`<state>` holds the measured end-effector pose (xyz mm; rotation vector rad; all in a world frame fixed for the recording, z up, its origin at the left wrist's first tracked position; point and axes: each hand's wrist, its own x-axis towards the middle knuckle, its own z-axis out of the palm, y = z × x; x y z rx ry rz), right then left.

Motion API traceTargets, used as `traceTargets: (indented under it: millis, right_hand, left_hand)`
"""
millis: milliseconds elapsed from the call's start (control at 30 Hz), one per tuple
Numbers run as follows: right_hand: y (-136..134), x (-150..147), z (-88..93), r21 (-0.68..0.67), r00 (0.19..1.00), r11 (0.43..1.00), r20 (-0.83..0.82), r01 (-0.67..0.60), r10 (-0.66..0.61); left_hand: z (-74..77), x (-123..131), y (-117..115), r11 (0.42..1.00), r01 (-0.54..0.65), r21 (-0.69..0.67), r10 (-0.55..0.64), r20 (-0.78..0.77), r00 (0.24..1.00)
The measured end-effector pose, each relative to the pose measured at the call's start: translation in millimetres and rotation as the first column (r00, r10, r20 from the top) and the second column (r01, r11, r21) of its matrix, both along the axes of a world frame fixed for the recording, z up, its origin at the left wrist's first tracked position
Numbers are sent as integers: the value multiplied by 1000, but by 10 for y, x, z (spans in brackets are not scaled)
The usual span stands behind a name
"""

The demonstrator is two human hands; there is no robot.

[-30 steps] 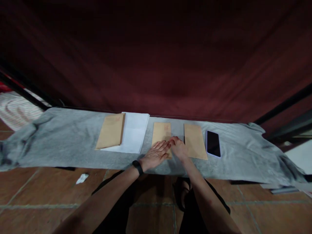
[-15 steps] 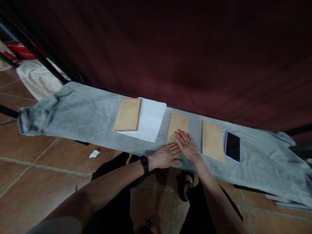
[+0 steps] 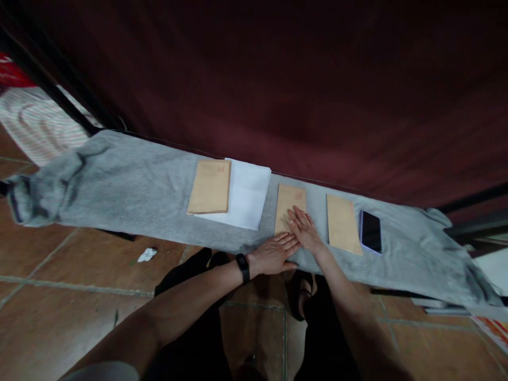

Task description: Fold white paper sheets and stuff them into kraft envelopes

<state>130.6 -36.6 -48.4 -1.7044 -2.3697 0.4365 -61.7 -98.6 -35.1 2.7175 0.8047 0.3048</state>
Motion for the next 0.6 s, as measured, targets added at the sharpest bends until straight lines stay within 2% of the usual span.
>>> traceTargets:
  millis: [200,333,433,600]
  right_hand:
    - [238,-76,23,75,993,993,64,92,-97]
    - [306,-123,50,149,989,984,95,97,-111]
    - [243,-108,46,143,991,986,88,89,-103]
    - [-34,5,82,51,1000,999,29,-4,3]
  left_hand:
    - [-11,-39,5,1000,24,-10,-24,0,1000]
    - [-8,-56,31,1000,25,-1,-25,-9,1000]
    - [-18,-67,38,999,31,-5,-31,-5,999]
    - [-65,-63,44,999,39,6,-39,-2,999]
